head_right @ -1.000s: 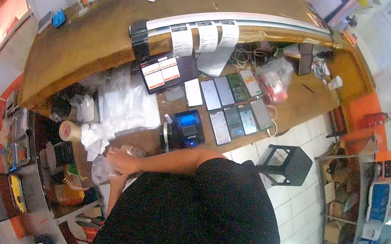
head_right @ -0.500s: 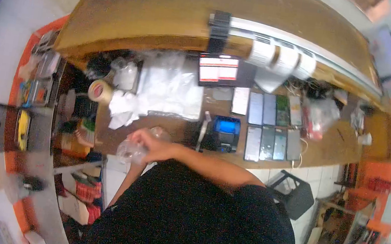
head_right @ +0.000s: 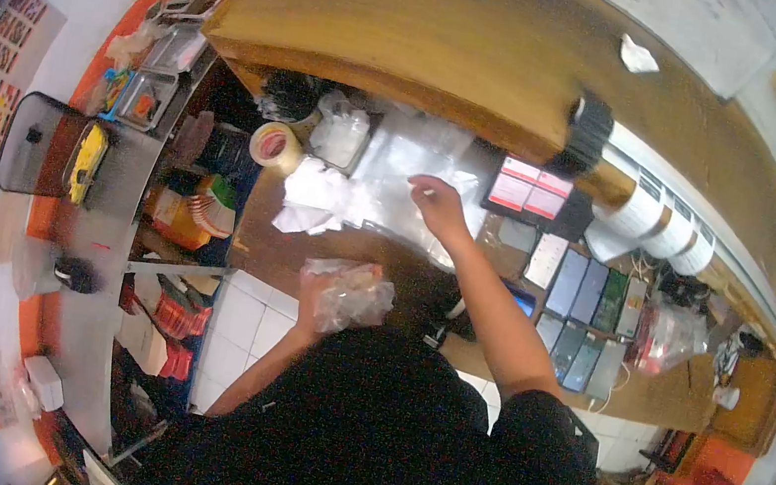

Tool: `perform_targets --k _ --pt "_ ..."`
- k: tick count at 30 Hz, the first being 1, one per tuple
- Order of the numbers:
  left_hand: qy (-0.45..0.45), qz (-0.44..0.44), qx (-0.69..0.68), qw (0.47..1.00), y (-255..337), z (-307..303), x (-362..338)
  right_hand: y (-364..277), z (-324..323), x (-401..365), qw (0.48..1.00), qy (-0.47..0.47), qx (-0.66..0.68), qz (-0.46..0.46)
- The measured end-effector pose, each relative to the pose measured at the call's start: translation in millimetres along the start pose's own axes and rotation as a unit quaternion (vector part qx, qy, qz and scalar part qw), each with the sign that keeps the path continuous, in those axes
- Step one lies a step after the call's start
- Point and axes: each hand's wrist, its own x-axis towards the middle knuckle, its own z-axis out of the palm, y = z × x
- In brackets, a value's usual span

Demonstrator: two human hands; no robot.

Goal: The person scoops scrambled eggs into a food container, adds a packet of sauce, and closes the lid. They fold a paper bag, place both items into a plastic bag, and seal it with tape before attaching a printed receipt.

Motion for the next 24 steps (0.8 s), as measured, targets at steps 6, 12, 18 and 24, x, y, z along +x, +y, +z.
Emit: perform_targets --k 6,12,18,24 --pt "0.006 -0.006 -0.067 0.998 -10 10 -7 -16 97 126 0.966 -0.013 -0.218 -0.139" --pt "0.071 0.044 -0.028 0.996 26 -35 1 13 165 203 0.862 0.097 -0.493 -0.068" --pt "0.048 0.023 -0.099 0.994 4 -12 -4 17 174 215 0.867 0.083 -0.491 0.006" --pt "-0.002 0.082 -0.043 0.996 -10 -1 1 -18 149 192 0.882 0.005 -0.463 -0.089"
